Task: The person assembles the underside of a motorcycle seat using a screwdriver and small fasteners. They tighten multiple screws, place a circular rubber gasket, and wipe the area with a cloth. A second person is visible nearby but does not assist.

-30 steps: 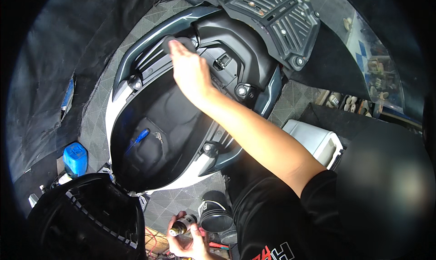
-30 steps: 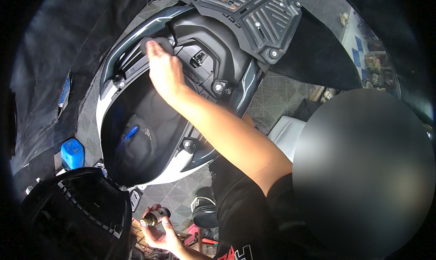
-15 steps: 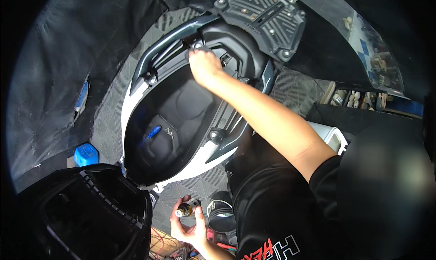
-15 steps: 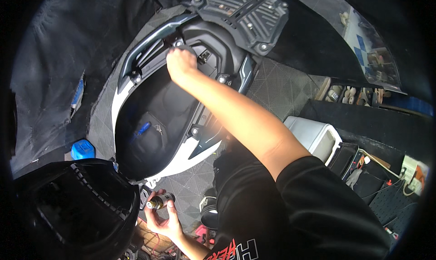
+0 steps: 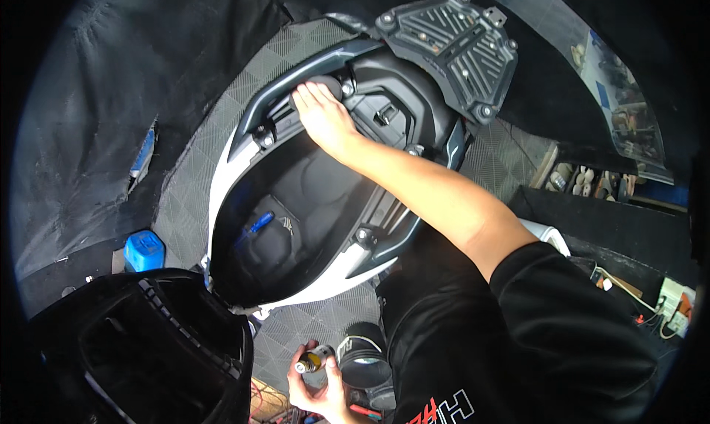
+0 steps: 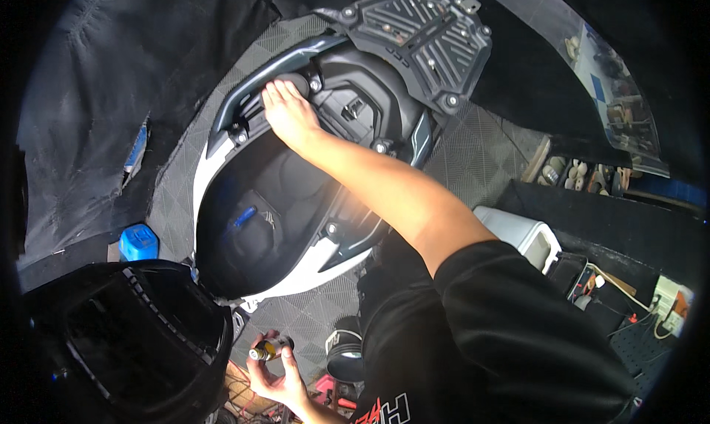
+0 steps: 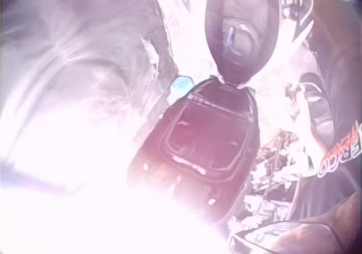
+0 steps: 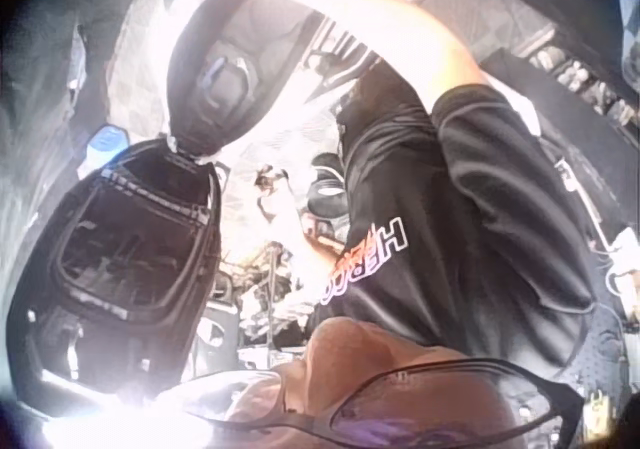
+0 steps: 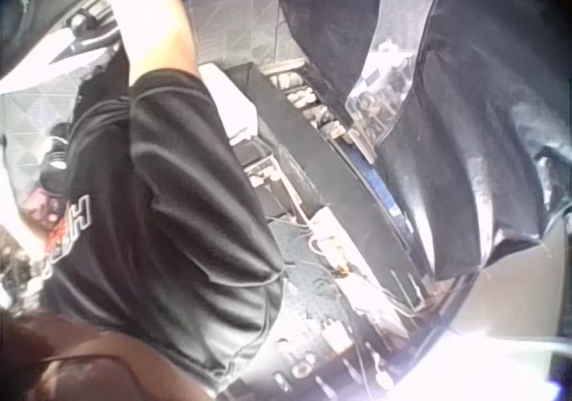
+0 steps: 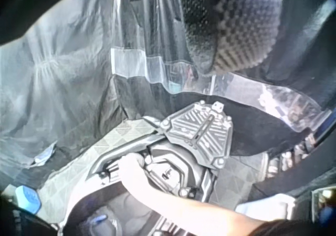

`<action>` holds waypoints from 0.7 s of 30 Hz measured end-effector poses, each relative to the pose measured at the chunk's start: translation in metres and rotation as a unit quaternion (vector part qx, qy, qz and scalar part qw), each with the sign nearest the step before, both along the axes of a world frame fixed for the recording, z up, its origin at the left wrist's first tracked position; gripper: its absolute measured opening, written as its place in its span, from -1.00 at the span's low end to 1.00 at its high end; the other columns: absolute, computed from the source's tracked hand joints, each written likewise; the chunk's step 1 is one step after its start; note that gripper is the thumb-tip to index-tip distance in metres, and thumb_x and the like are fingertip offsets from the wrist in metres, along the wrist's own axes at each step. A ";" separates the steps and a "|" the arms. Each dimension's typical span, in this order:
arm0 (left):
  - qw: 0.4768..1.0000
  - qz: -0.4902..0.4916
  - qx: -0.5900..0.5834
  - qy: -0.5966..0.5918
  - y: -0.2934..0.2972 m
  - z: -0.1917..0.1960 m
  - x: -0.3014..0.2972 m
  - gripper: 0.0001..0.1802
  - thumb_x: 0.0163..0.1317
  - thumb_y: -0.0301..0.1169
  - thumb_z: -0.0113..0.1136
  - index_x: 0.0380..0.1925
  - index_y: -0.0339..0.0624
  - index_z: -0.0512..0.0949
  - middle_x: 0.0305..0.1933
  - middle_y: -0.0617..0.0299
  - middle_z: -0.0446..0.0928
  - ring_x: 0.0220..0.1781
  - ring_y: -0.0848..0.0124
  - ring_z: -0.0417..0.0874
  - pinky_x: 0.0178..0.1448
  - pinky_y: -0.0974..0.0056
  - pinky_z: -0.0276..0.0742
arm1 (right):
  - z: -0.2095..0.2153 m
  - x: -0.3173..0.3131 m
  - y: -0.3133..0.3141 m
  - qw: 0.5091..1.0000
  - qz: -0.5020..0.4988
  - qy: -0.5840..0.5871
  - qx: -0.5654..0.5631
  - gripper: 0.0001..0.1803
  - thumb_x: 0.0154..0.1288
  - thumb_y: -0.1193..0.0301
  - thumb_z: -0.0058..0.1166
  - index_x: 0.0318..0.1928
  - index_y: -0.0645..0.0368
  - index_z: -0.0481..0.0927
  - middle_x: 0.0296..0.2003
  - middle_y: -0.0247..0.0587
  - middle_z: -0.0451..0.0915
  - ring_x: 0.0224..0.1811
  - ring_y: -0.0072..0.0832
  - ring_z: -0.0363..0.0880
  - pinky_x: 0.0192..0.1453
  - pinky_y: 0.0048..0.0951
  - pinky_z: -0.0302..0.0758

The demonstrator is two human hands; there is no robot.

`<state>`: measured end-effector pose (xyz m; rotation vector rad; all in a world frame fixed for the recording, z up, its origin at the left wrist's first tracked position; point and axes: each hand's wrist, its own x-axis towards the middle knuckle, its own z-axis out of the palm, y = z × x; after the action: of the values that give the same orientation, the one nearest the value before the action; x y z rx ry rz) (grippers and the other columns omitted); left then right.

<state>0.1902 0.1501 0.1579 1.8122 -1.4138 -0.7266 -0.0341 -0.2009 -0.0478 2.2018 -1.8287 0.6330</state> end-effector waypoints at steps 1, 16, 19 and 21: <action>1.000 -0.011 0.003 -0.004 0.001 -0.006 0.002 -0.51 0.24 -0.43 0.45 0.07 -0.51 0.53 0.00 -0.12 0.66 -0.02 0.09 0.77 0.16 0.06 0.66 | -0.004 0.010 0.001 0.999 -0.012 0.036 0.037 -0.55 0.37 0.46 -0.08 0.20 0.40 0.54 0.19 0.08 0.59 0.32 -0.08 0.50 0.47 -0.17 0.39; 0.992 0.057 -0.098 0.050 -0.009 -0.011 0.000 -0.44 0.23 -0.38 0.48 0.11 -0.53 0.49 -0.02 -0.21 0.66 0.02 0.05 0.75 0.17 0.03 0.70 | 0.018 -0.028 0.018 0.997 0.071 -0.001 0.023 -0.43 0.36 0.47 -0.05 0.35 0.43 0.39 0.32 0.13 0.49 0.34 -0.13 0.54 0.35 -0.25 0.57; 0.995 0.021 -0.090 0.036 -0.025 -0.006 -0.009 -0.50 0.19 -0.45 0.48 0.06 -0.52 0.53 -0.07 -0.21 0.69 0.01 0.06 0.77 0.19 0.04 0.71 | 0.001 -0.051 0.066 0.986 -0.046 -0.037 0.156 -0.40 0.40 0.52 -0.15 0.43 0.41 0.29 0.46 0.14 0.34 0.30 -0.06 0.59 0.21 -0.16 0.69; 0.995 0.025 -0.088 0.041 -0.019 -0.001 -0.008 -0.49 0.17 -0.47 0.49 0.07 -0.50 0.54 -0.09 -0.19 0.70 -0.01 0.08 0.78 0.18 0.06 0.70 | 0.043 -0.053 0.080 0.949 -0.034 -0.049 0.309 -0.31 0.31 0.56 -0.06 0.47 0.40 0.24 0.45 0.18 0.34 0.17 0.00 0.68 0.14 -0.15 0.71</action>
<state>0.1824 0.1307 0.1574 1.6573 -1.3311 -0.6229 -0.0873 -0.1208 -0.0050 2.4801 -2.3949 0.1571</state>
